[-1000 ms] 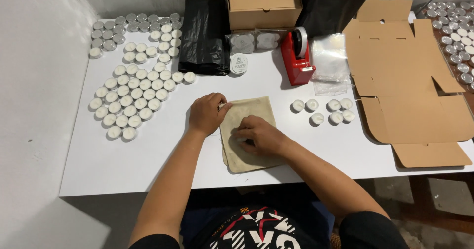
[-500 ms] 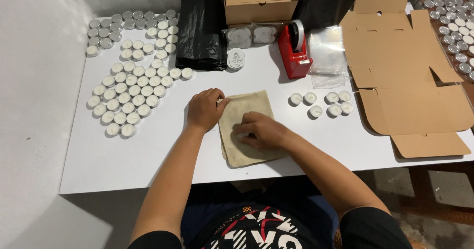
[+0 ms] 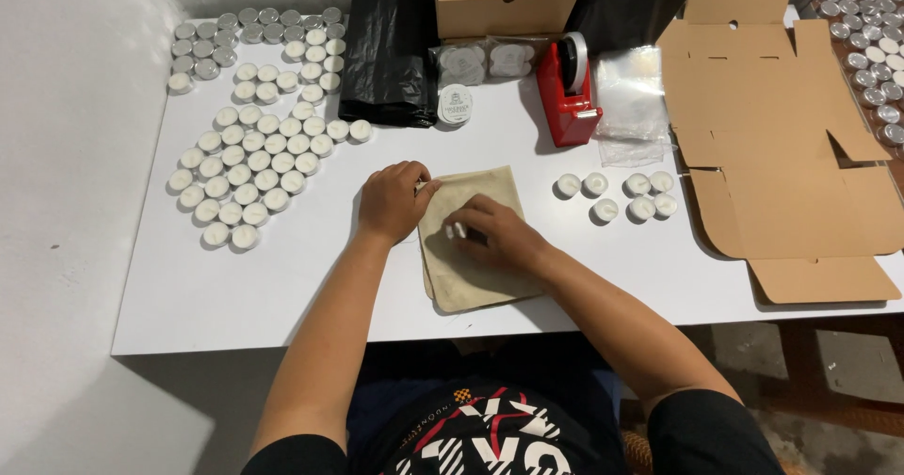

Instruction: Polishing small tea light candles by rubbing them against a cloth on a table.

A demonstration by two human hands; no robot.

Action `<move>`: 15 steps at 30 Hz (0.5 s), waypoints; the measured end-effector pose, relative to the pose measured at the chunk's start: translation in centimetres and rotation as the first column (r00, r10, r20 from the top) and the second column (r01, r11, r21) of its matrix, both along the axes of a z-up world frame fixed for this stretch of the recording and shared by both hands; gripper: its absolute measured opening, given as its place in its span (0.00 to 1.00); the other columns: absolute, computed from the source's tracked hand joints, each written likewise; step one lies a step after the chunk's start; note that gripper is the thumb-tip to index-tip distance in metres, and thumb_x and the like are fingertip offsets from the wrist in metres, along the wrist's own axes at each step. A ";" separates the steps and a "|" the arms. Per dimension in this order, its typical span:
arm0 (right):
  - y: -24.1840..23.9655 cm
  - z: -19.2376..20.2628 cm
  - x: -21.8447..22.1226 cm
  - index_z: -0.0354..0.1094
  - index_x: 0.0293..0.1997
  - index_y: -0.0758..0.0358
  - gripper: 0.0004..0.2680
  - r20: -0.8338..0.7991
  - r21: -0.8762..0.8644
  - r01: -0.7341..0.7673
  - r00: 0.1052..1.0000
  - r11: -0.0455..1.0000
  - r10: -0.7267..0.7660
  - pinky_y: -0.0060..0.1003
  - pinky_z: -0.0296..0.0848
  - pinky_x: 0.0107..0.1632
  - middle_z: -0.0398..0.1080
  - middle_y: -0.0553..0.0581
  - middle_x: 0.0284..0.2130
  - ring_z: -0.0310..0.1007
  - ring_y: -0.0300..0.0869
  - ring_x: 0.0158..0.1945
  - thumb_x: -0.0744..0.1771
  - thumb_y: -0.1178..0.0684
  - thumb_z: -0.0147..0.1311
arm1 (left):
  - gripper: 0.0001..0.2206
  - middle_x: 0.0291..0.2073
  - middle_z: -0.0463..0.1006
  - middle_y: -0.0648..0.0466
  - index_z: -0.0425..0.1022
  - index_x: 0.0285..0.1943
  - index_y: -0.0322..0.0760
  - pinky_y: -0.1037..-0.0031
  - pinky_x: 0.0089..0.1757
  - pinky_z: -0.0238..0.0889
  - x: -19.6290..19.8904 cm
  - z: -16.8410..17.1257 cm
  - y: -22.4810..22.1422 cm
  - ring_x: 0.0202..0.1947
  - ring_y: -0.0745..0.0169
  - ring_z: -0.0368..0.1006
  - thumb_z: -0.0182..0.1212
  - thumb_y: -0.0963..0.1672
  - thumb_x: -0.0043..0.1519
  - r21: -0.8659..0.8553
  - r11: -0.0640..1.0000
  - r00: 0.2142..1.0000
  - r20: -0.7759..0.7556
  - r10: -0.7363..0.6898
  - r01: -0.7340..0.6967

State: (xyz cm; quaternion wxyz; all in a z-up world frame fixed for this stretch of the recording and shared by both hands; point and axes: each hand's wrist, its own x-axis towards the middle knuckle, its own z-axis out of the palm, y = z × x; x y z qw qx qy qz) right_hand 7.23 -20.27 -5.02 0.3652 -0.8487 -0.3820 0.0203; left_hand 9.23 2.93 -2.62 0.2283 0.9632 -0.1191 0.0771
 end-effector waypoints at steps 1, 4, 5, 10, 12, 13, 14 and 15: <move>0.0 0.3 0.3 0.72 0.56 0.55 0.14 0.002 0.000 0.001 1.000 1.000 -0.001 0.46 0.76 0.52 0.70 0.59 0.44 0.76 0.54 0.49 0.65 0.54 0.63 | 0.11 0.31 0.80 0.56 0.76 0.44 0.44 0.64 0.46 0.72 0.0 0.1 -0.1 0.39 0.57 0.80 0.56 0.51 0.69 0.000 1.000 1.000 0.002 -0.001 0.001; 0.3 0.6 0.8 0.69 0.54 0.54 0.13 0.028 0.007 0.111 0.993 0.994 -0.111 0.48 0.76 0.55 0.71 0.57 0.46 0.76 0.54 0.53 0.65 0.53 0.63 | 0.11 0.31 0.80 0.55 0.76 0.44 0.44 0.64 0.45 0.72 -0.1 0.2 -0.2 0.38 0.57 0.80 0.56 0.51 0.69 0.003 1.000 1.000 0.001 0.010 -0.010; 0.4 0.6 0.9 0.69 0.53 0.54 0.13 0.061 -0.023 0.133 0.989 0.991 -0.131 0.47 0.76 0.55 0.72 0.56 0.44 0.76 0.52 0.53 0.65 0.52 0.64 | 0.11 0.31 0.80 0.56 0.76 0.44 0.44 0.65 0.46 0.72 0.0 0.1 -0.1 0.38 0.58 0.80 0.56 0.51 0.69 -0.002 1.000 1.000 0.002 0.009 -0.009; -0.2 0.3 0.9 0.72 0.47 0.53 0.11 0.089 -0.101 0.117 0.990 0.988 -0.108 0.46 0.72 0.57 0.74 0.54 0.38 0.74 0.49 0.54 0.66 0.41 0.61 | 0.12 0.30 0.80 0.56 0.76 0.44 0.45 0.65 0.45 0.72 0.0 -0.2 -0.1 0.37 0.59 0.80 0.56 0.52 0.69 -0.013 1.000 1.000 0.016 0.010 -0.010; -0.4 -0.5 0.6 0.72 0.43 0.51 0.14 0.125 -0.094 0.084 0.990 0.992 -0.072 0.46 0.70 0.56 0.75 0.51 0.36 0.72 0.47 0.53 0.65 0.35 0.59 | 0.11 0.30 0.80 0.56 0.77 0.44 0.45 0.65 0.45 0.72 -0.1 -0.3 0.0 0.38 0.59 0.80 0.56 0.51 0.69 0.000 1.000 1.000 0.012 0.010 -0.010; -0.3 -0.3 0.8 0.72 0.43 0.51 0.14 0.126 -0.094 0.082 0.990 0.992 -0.070 0.46 0.70 0.56 0.75 0.51 0.36 0.72 0.47 0.53 0.65 0.35 0.59 | 0.11 0.30 0.80 0.56 0.77 0.44 0.45 0.65 0.45 0.72 0.0 -0.3 0.0 0.38 0.59 0.80 0.56 0.51 0.69 0.000 1.000 1.000 0.012 0.012 -0.012; -0.3 -0.3 0.9 0.72 0.45 0.53 0.13 0.112 -0.071 0.092 0.990 0.993 -0.084 0.46 0.71 0.56 0.75 0.54 0.38 0.73 0.49 0.53 0.66 0.36 0.57 | 0.11 0.30 0.80 0.56 0.76 0.44 0.45 0.65 0.45 0.72 0.1 -0.4 0.0 0.38 0.59 0.80 0.56 0.52 0.69 -0.008 1.000 1.000 0.016 0.010 -0.010; -0.3 -0.2 1.0 0.72 0.46 0.55 0.13 0.097 -0.049 0.103 0.990 0.994 -0.098 0.47 0.72 0.55 0.75 0.57 0.41 0.74 0.51 0.53 0.67 0.38 0.55 | 0.12 0.31 0.80 0.56 0.76 0.44 0.45 0.65 0.45 0.72 0.1 -0.5 0.0 0.38 0.59 0.80 0.55 0.52 0.69 -0.015 1.000 1.000 0.019 0.009 -0.008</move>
